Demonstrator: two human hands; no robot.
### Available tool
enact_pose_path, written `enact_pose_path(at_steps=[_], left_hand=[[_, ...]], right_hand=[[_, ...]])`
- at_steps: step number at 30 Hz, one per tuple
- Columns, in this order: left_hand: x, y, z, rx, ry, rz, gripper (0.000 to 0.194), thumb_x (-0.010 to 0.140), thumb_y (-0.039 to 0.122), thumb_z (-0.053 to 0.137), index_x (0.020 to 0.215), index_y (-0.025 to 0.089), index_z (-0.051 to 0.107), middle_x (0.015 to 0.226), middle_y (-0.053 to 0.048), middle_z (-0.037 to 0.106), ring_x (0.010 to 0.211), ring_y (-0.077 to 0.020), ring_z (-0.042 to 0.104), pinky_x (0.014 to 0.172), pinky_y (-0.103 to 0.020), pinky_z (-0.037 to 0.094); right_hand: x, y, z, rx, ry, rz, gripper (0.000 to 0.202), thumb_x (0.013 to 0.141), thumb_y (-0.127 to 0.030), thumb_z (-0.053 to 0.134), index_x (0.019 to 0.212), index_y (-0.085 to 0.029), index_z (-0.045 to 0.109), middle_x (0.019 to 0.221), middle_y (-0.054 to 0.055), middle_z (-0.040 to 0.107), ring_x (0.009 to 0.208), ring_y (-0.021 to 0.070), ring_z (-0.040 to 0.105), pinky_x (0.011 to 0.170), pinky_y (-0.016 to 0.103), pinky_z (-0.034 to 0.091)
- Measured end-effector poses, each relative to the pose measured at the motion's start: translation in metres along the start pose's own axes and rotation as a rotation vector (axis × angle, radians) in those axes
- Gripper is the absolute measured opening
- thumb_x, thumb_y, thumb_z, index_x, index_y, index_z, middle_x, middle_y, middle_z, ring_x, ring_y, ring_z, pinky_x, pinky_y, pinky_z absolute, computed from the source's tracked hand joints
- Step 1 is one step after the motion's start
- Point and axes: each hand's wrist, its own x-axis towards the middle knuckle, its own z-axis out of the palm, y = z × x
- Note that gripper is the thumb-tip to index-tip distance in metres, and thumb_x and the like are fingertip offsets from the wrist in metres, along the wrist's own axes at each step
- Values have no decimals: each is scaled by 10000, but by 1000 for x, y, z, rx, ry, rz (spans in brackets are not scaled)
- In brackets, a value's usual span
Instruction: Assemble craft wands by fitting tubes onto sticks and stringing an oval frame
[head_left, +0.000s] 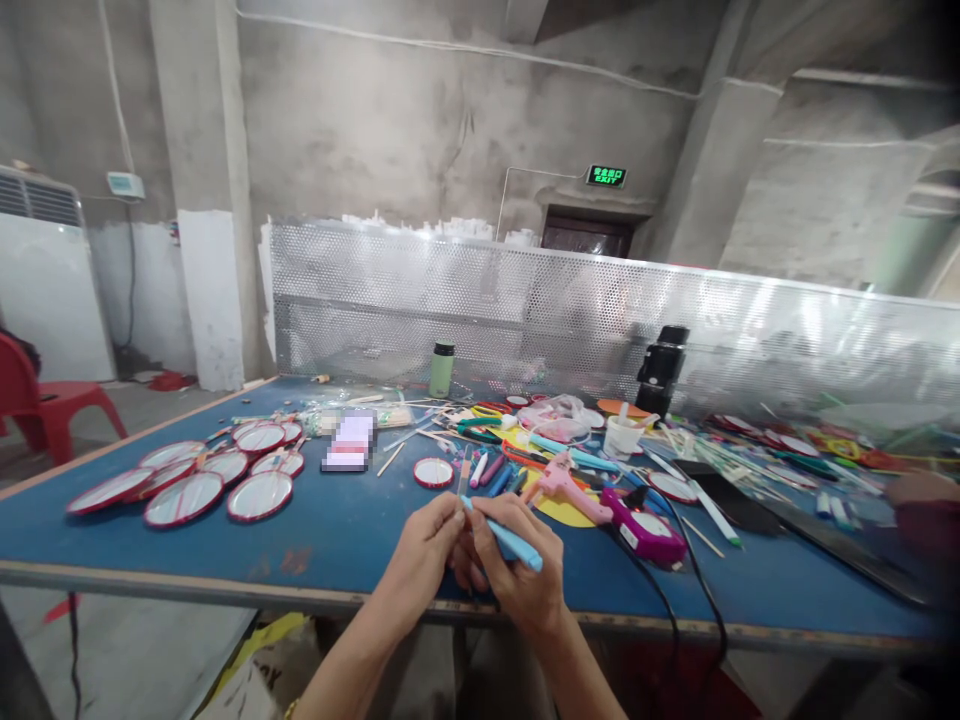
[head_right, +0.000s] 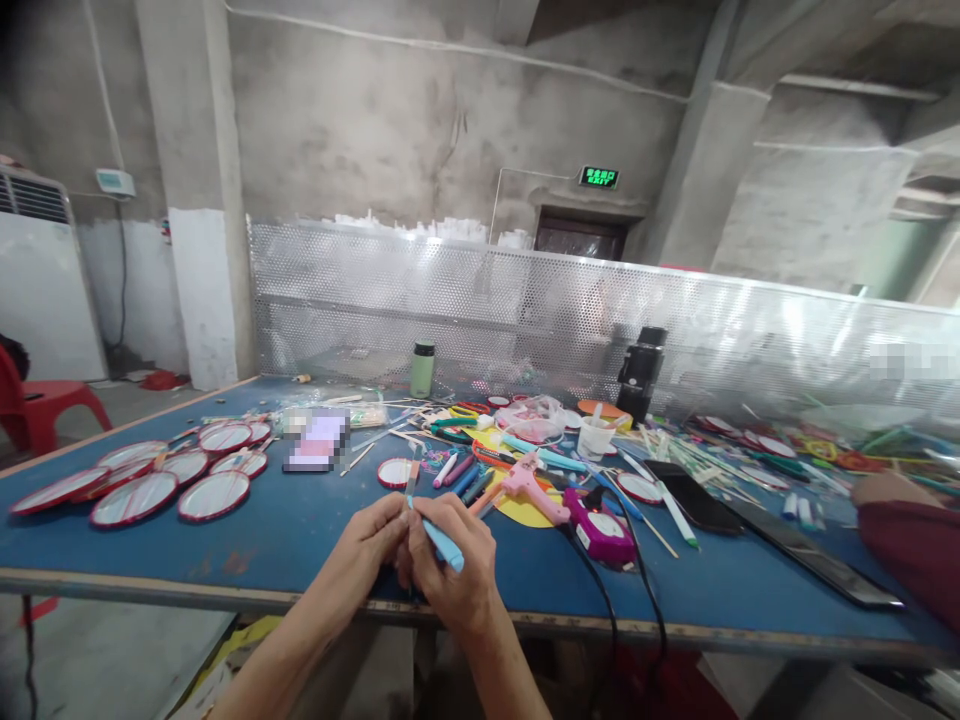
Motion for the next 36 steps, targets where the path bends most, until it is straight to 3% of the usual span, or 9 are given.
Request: enact_pose_path(at_steps=[5,36], left_hand=[[0,1,1,3,3,3,247,888,367,501,717,190,483,499,42,553,440,-114,536,451,-202,399],[2,-5,-1,-70,-14,-14,292,868,425,531,701,189,491,477,46,539,407,-128,530,432,-226,419]], right_hand=[[0,0,0,1,45,-19,204,830,-50,587,958,-191,658,772,30,656,683,146,610,661,269,508],[1,0,0,-10,-1,-18,196,831,-51,582,949,-190,653,761,28,645,658,140,595,629,260,497]])
